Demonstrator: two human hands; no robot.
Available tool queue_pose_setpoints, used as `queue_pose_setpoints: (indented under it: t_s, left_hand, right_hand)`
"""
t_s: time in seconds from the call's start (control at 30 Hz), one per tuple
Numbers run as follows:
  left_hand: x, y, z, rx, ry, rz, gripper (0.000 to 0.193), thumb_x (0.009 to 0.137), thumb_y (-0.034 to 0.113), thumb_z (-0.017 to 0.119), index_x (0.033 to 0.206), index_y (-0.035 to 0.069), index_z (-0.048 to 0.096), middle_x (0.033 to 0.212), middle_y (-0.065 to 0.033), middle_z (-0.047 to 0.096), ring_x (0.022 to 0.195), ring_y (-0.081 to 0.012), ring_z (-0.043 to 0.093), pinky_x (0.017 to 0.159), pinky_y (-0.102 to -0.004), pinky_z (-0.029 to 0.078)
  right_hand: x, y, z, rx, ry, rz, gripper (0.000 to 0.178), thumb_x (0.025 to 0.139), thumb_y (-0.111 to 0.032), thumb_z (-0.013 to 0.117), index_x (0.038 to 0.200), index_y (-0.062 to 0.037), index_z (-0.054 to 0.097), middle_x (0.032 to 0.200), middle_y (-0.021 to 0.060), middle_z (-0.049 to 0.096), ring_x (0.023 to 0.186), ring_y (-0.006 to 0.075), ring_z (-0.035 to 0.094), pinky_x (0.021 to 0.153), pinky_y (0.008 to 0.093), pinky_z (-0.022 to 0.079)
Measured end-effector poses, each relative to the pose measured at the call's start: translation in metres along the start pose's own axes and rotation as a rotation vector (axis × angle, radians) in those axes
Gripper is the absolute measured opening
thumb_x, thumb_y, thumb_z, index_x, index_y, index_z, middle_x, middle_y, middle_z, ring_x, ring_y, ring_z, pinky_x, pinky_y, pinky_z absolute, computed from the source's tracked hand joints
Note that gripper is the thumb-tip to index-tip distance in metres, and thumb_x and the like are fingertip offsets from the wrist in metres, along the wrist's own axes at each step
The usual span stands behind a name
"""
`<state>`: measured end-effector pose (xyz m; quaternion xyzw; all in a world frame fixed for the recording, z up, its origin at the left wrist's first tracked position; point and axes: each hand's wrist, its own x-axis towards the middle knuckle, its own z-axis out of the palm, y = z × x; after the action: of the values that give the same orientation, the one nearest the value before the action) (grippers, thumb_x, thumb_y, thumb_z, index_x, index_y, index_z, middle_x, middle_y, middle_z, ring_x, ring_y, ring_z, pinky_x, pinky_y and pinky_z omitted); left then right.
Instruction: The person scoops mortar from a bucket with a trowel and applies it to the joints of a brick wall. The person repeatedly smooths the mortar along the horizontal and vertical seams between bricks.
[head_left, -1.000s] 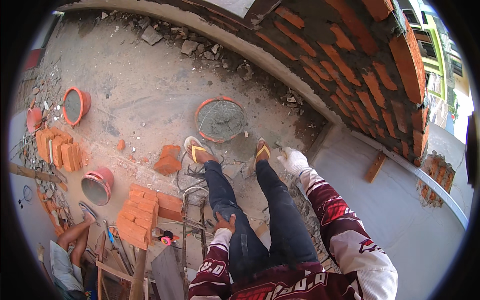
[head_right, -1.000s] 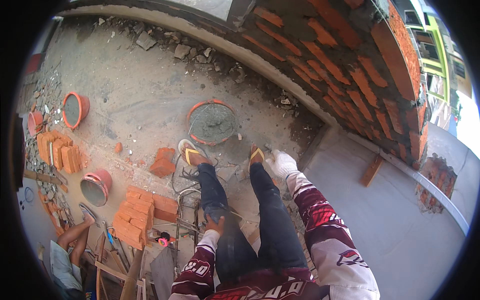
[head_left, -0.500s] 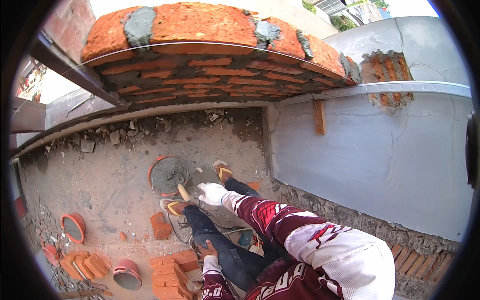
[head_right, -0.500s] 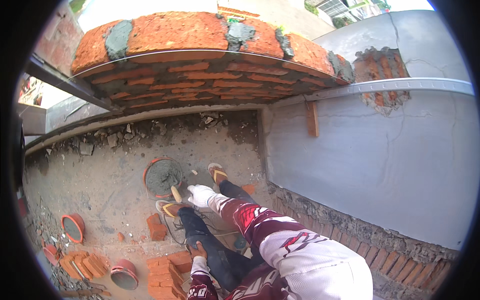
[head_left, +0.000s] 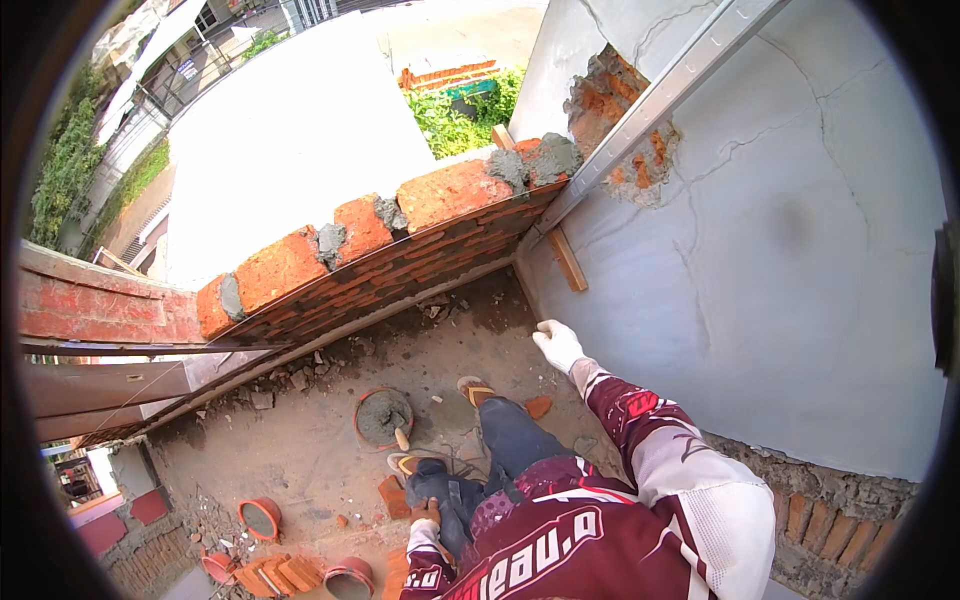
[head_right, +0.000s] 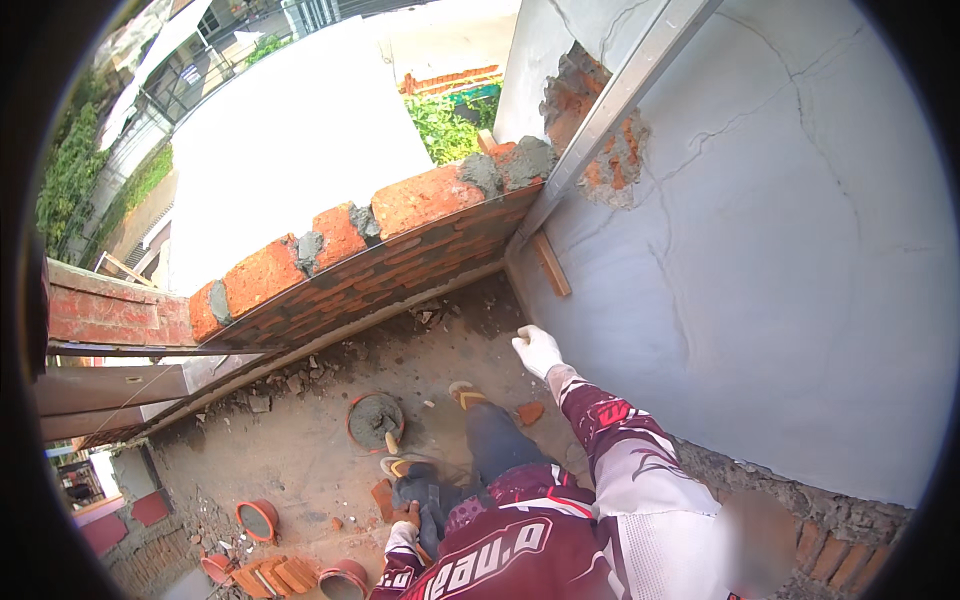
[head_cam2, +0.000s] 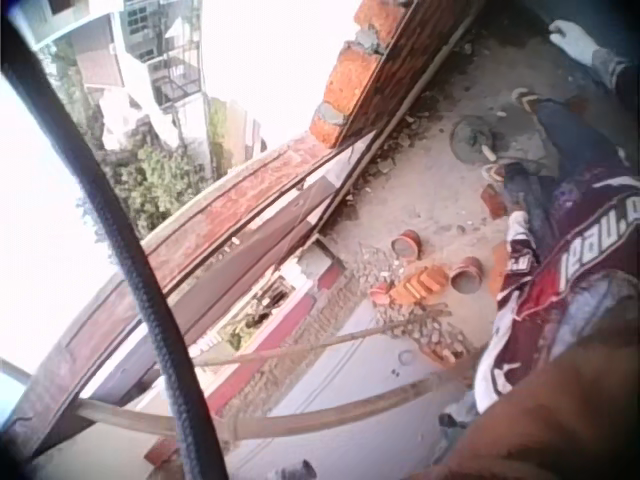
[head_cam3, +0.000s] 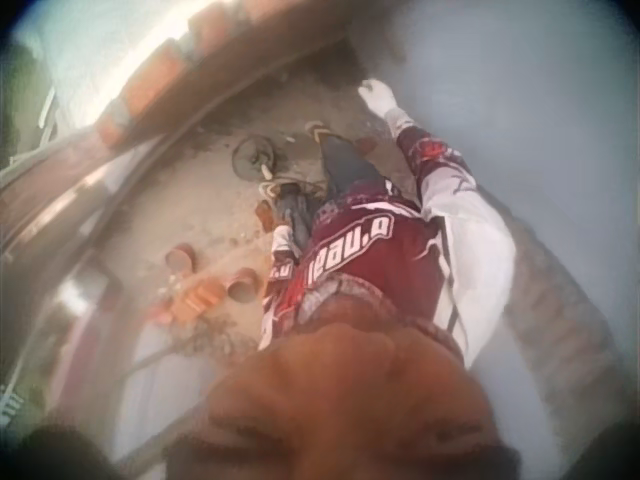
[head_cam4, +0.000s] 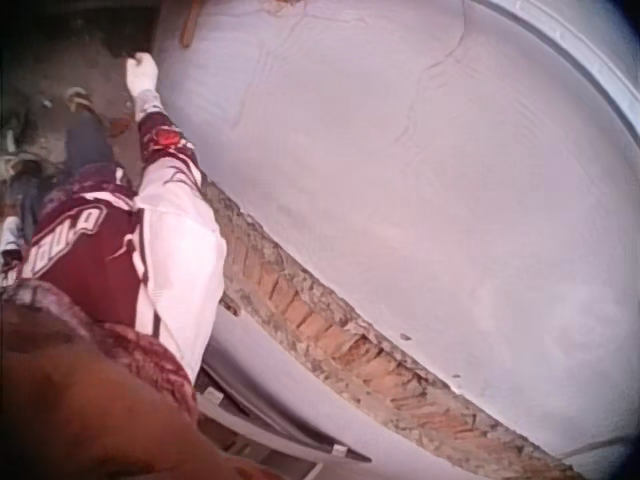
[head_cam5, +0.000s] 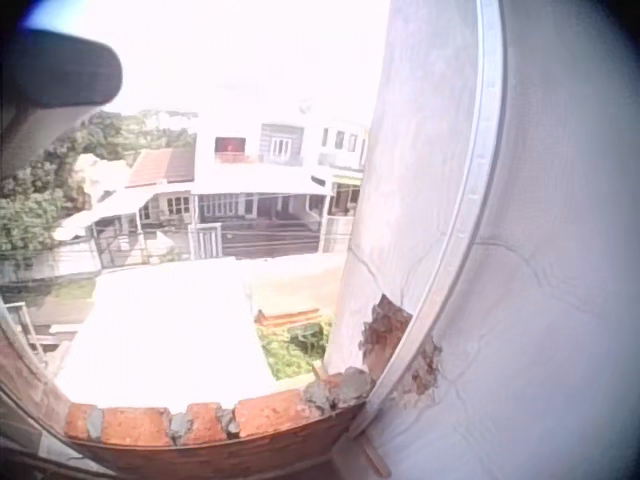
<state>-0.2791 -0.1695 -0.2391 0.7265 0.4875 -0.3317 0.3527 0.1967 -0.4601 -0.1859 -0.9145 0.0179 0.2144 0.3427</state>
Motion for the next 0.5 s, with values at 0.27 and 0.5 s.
queue_pose_setpoints:
  t_s: [0.27,0.5]
  left_hand:
    - [0.002,0.123,-0.072,-0.059,0.176,0.152,0.045,0.092,0.040,0.070,0.121,0.006,0.074,0.114,-0.0207,0.074,0.111,-0.0351,0.069,0.100,-0.0419,0.051]
    - [0.016,0.215,-0.111,-0.304,0.136,0.477,0.041,0.091,0.034,0.072,0.115,0.000,0.074,0.102,-0.0161,0.077,0.094,-0.0257,0.073,0.087,-0.0364,0.055]
  right_hand:
    - [0.091,-0.144,-0.140,1.189,0.370,0.077,0.019,0.099,-0.019,0.066,0.113,-0.0060,0.065,0.090,0.0034,0.067,0.068,0.0133,0.065,0.057,0.0289,0.058]
    - [0.136,-0.164,-0.152,1.585,0.338,0.382,0.019,0.097,-0.027,0.067,0.095,-0.0092,0.064,0.080,0.0038,0.066,0.063,0.0167,0.065,0.054,0.0334,0.058]
